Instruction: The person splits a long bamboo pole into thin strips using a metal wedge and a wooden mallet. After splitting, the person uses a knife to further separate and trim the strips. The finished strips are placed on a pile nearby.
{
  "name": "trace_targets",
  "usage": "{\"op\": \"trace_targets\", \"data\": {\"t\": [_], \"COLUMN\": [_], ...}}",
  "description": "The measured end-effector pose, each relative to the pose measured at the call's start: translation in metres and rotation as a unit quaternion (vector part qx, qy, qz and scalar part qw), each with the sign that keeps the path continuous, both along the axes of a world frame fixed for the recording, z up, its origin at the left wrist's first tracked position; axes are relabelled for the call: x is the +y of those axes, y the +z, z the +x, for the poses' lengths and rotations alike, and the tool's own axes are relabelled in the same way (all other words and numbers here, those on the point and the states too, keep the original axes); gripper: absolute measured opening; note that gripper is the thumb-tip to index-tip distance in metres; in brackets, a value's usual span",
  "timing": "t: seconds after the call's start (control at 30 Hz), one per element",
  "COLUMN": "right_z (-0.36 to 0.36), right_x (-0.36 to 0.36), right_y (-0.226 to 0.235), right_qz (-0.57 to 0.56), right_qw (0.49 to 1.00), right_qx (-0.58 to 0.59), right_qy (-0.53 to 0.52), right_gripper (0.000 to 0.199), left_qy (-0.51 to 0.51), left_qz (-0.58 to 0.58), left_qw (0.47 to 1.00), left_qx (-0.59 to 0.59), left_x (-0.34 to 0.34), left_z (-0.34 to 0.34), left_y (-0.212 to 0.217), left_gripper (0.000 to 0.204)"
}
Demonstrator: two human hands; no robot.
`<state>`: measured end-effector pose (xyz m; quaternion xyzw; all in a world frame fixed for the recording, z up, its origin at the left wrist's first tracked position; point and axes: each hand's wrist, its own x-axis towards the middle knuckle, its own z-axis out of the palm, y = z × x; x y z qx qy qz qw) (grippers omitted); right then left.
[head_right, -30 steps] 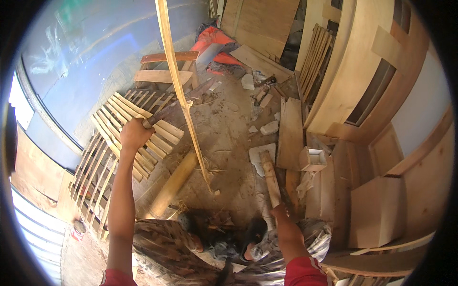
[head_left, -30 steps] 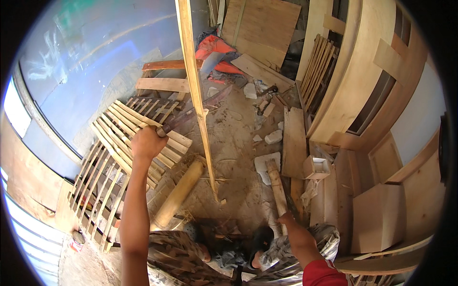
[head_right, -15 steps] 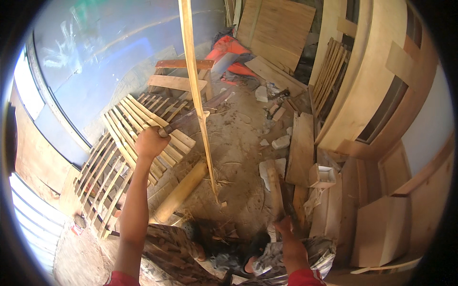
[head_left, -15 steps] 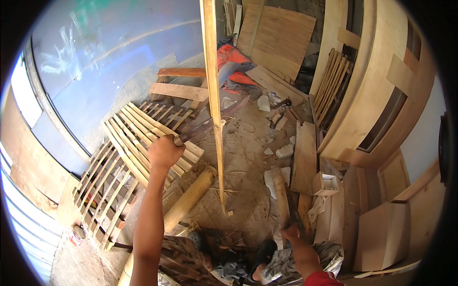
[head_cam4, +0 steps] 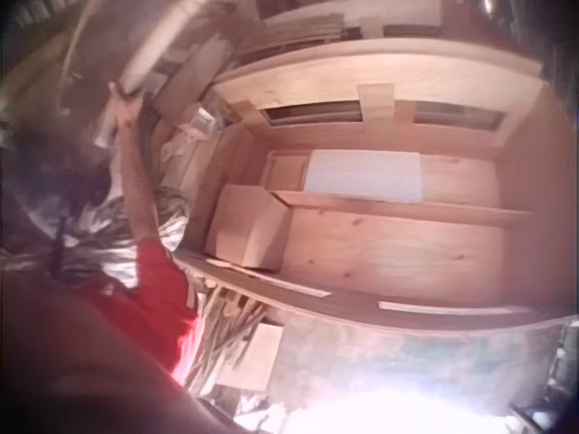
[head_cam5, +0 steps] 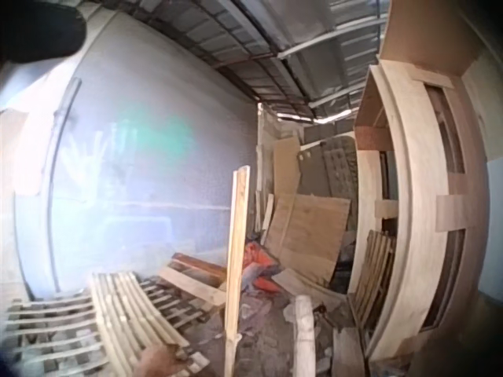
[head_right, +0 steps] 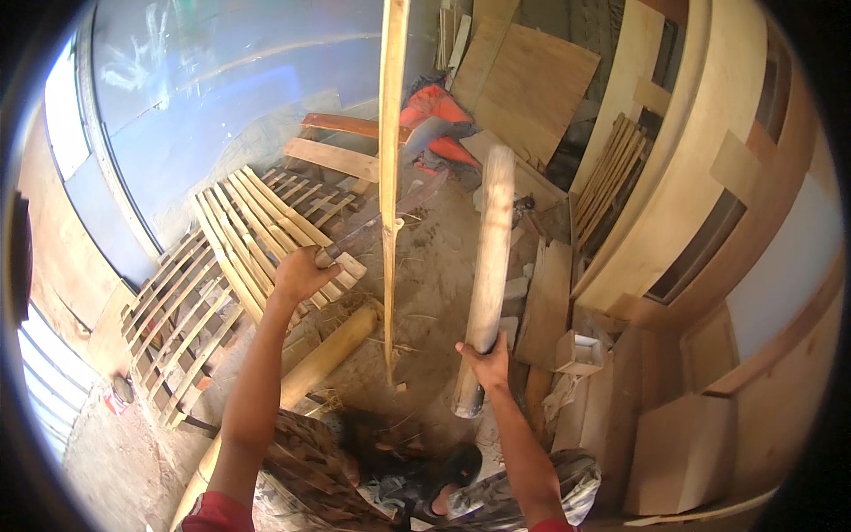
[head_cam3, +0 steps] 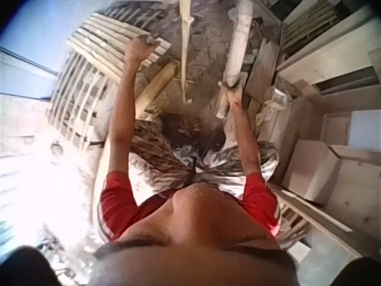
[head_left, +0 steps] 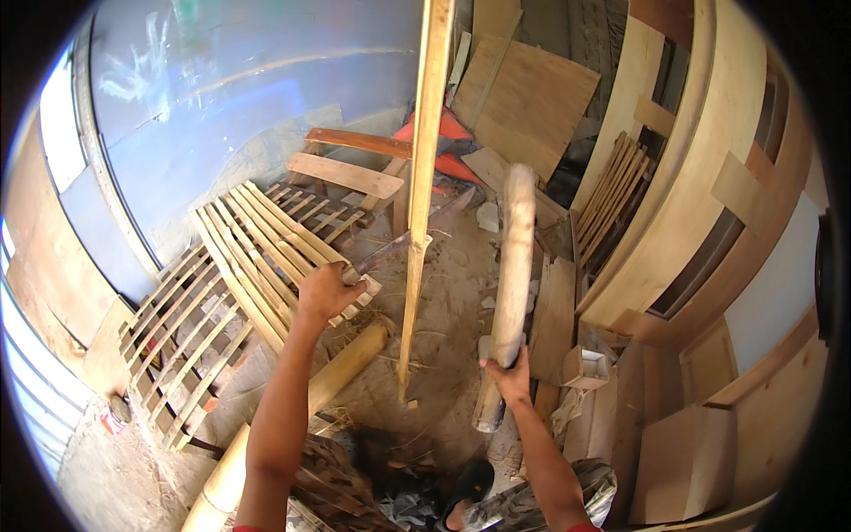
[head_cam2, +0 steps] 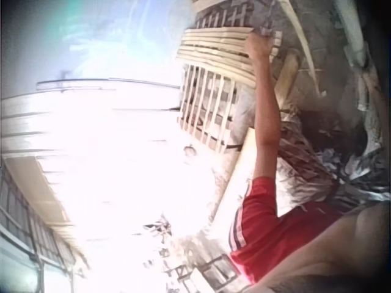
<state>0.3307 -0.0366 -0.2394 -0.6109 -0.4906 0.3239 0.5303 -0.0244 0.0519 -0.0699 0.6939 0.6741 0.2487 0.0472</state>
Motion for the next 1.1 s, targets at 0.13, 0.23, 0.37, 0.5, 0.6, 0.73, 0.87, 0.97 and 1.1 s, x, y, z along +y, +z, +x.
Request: {"op": "trace_targets", "data": {"t": [0.13,0.23,0.37,0.5,0.6,0.73,0.87,0.97,1.1], "right_z": [-0.006,-0.008,-0.004,-0.001,-0.008,-0.012,-0.010,0.004,-0.009], "right_x": [-0.008,-0.028,-0.062,-0.080,-0.079,-0.062,-0.055,-0.067,-0.075], "right_y": [0.085,0.105,0.129,0.176,0.201,0.215,0.161,0.145,0.179], "right_qz": [0.113,0.090,-0.067,-0.078,0.044,0.152,0.122,-0.124,-0.131], "right_qw": [0.993,0.991,0.983,0.982,0.994,0.985,0.988,0.962,0.973], "right_qx": [0.002,-0.051,-0.119,-0.109,-0.048,0.079,-0.059,-0.193,-0.127], "right_qy": [0.045,0.083,0.123,0.135,0.086,0.030,0.080,0.150,0.144], "right_gripper": [0.075,0.073,0.076,0.074,0.069,0.067,0.069,0.073,0.072], "left_qy": [-0.082,-0.086,-0.059,-0.037,-0.039,-0.029,-0.021,-0.003,0.014], "left_qz": [0.021,0.017,0.008,-0.010,-0.007,0.008,-0.018,-0.027,-0.018], "left_qw": [0.996,0.996,0.998,0.999,0.999,0.999,1.000,1.000,1.000], "left_qx": [-0.021,-0.028,-0.012,-0.008,-0.022,-0.018,-0.002,0.003,0.016], "left_x": [0.005,0.000,-0.007,-0.013,-0.017,-0.013,-0.012,-0.012,-0.005], "left_z": [-0.005,0.002,0.006,0.007,0.001,-0.005,0.001,0.001,-0.026], "left_y": [-0.007,-0.006,-0.005,0.003,0.006,-0.002,-0.001,0.010,0.002], "left_gripper": [0.052,0.047,0.044,0.043,0.044,0.045,0.044,0.039,0.036]}}
